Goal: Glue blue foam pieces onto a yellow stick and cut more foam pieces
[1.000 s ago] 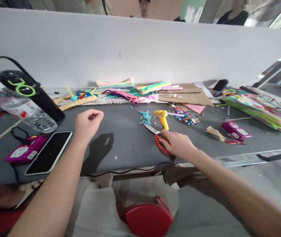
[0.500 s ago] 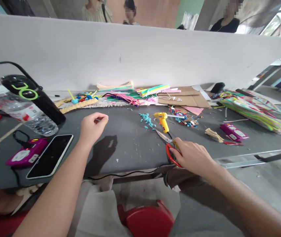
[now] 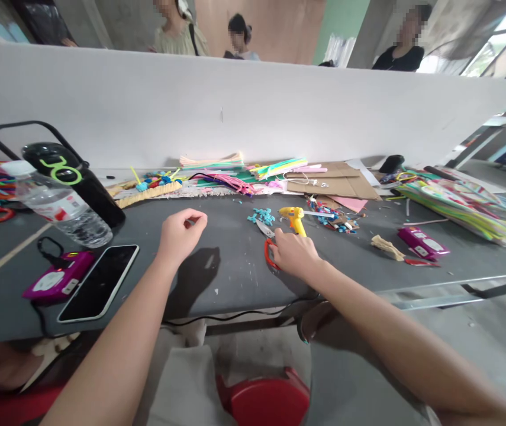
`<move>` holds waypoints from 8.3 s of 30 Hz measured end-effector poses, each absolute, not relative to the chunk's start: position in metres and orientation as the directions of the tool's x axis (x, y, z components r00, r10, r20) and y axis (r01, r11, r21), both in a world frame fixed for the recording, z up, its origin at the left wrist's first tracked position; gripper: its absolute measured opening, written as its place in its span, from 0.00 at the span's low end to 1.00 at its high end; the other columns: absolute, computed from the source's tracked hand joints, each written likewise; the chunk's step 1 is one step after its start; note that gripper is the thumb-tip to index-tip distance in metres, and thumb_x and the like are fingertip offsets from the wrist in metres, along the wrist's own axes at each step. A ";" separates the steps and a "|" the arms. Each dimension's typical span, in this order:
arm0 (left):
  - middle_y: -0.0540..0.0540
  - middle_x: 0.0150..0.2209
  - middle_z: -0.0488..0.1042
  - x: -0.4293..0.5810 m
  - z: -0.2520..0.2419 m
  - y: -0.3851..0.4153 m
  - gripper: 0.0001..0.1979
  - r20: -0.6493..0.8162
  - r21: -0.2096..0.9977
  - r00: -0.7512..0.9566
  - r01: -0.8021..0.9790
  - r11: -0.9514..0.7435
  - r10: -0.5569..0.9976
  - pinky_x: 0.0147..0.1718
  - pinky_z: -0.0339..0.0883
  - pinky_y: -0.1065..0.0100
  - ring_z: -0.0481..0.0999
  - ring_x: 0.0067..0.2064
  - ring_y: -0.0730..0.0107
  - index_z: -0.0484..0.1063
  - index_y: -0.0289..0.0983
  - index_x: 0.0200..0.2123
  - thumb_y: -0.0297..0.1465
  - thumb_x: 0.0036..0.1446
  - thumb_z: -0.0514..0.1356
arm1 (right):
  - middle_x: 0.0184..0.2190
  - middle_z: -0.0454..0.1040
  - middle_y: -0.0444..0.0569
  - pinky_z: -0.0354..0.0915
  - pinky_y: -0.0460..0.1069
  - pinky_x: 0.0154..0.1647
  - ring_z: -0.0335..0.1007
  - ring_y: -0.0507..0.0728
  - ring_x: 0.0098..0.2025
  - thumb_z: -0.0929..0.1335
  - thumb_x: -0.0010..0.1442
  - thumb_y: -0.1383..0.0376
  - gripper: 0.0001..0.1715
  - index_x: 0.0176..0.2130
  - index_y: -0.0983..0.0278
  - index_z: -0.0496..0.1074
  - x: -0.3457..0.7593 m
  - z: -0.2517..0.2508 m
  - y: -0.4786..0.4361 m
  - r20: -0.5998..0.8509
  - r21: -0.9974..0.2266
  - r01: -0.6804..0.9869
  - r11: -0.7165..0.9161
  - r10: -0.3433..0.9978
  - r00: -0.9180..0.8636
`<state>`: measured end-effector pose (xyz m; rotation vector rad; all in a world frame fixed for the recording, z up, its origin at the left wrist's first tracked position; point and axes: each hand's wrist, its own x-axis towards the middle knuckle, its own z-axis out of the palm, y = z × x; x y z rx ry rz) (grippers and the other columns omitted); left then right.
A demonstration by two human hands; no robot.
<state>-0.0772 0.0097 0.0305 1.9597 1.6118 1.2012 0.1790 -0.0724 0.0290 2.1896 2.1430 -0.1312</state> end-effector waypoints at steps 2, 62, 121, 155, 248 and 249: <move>0.50 0.32 0.81 -0.076 0.031 0.008 0.10 0.384 0.701 0.015 0.646 -0.302 0.923 0.35 0.65 0.69 0.74 0.31 0.69 0.81 0.39 0.32 0.36 0.54 0.61 | 0.42 0.78 0.62 0.66 0.57 0.41 0.78 0.69 0.45 0.59 0.69 0.59 0.19 0.51 0.69 0.67 0.172 0.028 -0.058 -0.095 -0.022 0.999 -0.024 0.995 0.022; 0.49 0.34 0.82 -0.065 0.029 0.004 0.09 0.331 0.632 0.171 0.690 -0.352 0.928 0.37 0.67 0.68 0.75 0.31 0.67 0.79 0.40 0.31 0.35 0.55 0.59 | 0.42 0.78 0.58 0.62 0.54 0.38 0.77 0.67 0.43 0.57 0.71 0.53 0.20 0.50 0.63 0.65 0.201 0.024 -0.078 -0.142 -0.050 0.998 -0.032 0.990 0.025; 0.50 0.74 0.46 0.042 -0.029 0.095 0.30 0.043 0.035 0.898 0.437 -0.899 0.438 0.71 0.33 0.59 0.43 0.74 0.65 0.51 0.41 0.72 0.41 0.71 0.39 | 0.42 0.80 0.49 0.66 0.51 0.40 0.77 0.61 0.42 0.63 0.68 0.54 0.19 0.54 0.57 0.70 0.265 0.053 -0.156 -0.085 -0.587 0.810 -0.008 0.995 -0.052; 0.47 0.71 0.56 0.054 -0.029 0.125 0.26 0.152 -0.048 0.831 0.547 -0.836 0.535 0.71 0.39 0.52 0.53 0.72 0.62 0.61 0.41 0.67 0.34 0.68 0.44 | 0.40 0.81 0.48 0.67 0.49 0.37 0.78 0.58 0.39 0.65 0.66 0.58 0.18 0.55 0.56 0.71 0.261 0.062 -0.156 -0.091 -0.602 0.798 0.016 0.992 -0.088; 0.34 0.40 0.80 -0.020 -0.002 0.199 0.15 -0.181 0.926 0.224 -0.290 0.243 0.958 0.34 0.74 0.64 0.81 0.34 0.61 0.74 0.34 0.35 0.41 0.58 0.62 | 0.33 0.76 0.53 0.61 0.52 0.38 0.70 0.60 0.37 0.67 0.53 0.67 0.08 0.34 0.65 0.76 0.245 0.107 0.251 0.575 -0.142 0.972 0.186 0.815 -0.072; 0.32 0.43 0.79 -0.017 -0.001 0.198 0.17 -0.203 0.901 0.261 -0.328 0.285 0.944 0.36 0.75 0.62 0.82 0.37 0.59 0.73 0.33 0.39 0.42 0.60 0.60 | 0.33 0.76 0.53 0.61 0.52 0.38 0.69 0.60 0.37 0.67 0.52 0.67 0.08 0.33 0.65 0.76 0.240 0.113 0.248 0.602 -0.169 0.963 0.209 0.796 -0.067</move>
